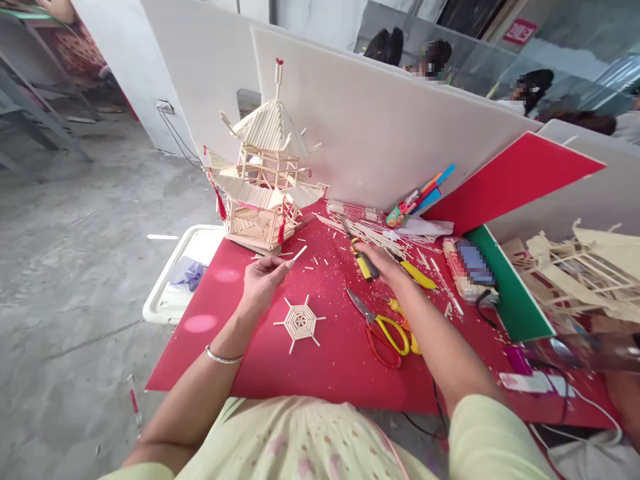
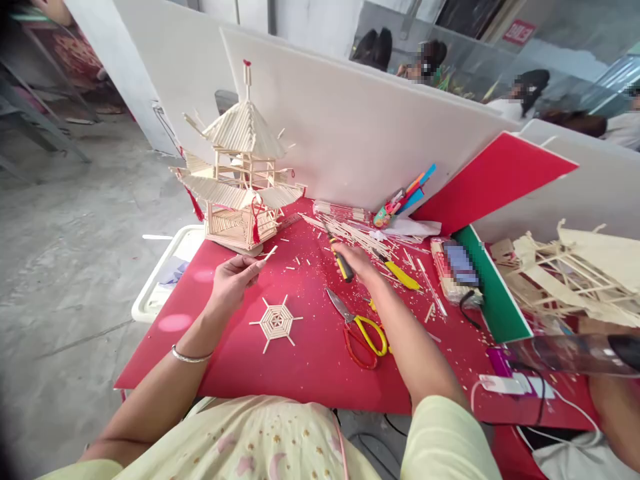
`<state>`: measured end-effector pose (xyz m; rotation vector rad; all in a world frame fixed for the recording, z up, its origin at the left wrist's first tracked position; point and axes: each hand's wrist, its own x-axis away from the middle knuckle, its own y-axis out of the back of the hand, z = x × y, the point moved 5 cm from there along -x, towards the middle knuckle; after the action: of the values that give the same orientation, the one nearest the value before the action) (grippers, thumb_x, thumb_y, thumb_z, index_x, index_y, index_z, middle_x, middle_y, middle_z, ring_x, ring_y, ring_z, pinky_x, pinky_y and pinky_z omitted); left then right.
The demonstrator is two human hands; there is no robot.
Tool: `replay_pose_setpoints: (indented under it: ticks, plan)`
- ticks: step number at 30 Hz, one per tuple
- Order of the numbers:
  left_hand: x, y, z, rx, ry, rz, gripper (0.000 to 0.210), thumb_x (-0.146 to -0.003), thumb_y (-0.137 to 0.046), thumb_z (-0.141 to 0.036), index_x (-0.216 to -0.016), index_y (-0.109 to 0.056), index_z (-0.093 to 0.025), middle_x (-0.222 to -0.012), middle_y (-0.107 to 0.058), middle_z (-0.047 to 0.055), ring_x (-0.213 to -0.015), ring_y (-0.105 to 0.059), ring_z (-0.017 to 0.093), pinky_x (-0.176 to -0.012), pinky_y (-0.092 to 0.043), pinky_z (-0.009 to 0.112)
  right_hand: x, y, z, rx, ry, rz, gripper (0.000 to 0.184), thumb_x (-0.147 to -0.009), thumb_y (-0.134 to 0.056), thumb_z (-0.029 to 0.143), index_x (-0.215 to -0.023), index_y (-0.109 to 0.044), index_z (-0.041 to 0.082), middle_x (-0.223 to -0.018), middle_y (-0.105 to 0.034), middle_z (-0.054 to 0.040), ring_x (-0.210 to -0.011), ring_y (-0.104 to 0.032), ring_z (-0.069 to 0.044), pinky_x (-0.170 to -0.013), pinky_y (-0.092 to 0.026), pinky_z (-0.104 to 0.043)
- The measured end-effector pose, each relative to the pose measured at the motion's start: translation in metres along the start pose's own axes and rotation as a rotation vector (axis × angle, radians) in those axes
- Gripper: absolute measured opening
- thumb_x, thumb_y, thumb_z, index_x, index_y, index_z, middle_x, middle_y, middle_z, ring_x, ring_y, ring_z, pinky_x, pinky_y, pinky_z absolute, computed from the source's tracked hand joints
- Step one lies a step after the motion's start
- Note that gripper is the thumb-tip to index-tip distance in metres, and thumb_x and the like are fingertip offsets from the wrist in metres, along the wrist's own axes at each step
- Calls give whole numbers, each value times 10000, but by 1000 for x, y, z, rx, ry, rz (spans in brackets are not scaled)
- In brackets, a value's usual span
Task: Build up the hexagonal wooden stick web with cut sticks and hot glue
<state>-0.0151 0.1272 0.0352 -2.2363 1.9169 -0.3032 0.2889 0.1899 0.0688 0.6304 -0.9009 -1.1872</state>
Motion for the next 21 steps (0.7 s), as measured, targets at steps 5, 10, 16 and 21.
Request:
replay_pose_setpoints:
  ticks: [5, 10, 16, 21]
  plan:
    - [2, 0, 2, 36, 50, -24, 367, -677, -909, -449, -678, -687, -156, -527, -537, -25, -468, -396, 60, -460, -294, 213, 75, -36, 41, -1237, 137, 379, 625, -840, -450, 673, -1206, -640, 204, -1058, -734, -116, -1008, -701, -281, -926, -589, -500]
    - [6, -5, 3, 57, 58, -13, 331, -692, -909, -408, -680, -692, -158, -522, -539, -27, -480, -407, 61, -468, -307, 207, 139, -97, 84, -1512, 87, 622, 529, -674, -598, 259, -1200, -630, 212, -1090, -733, -90, -1066, -695, -274, -1038, -516, -516]
    - [10, -7, -2, 63, 5, 4, 317, -726, -892, -405, -680, -693, -162, -525, -536, -31, -482, -409, 62, -466, -326, 208, 126, -86, 66, -759, 74, 232, 314, -731, -577, 217, -1042, -610, 236, -970, -690, -39, -931, -655, -239, -924, -514, -441]
    - [14, -12, 2, 59, -25, 18, 338, -721, -902, -415, -681, -688, -156, -551, -538, -29, -503, -416, 59, -479, -331, 205, 116, -76, 72, -66, 226, -113, 482, -797, -554, 155, -1273, -532, 223, -1203, -660, -105, -1136, -607, -272, -1016, -477, -432]
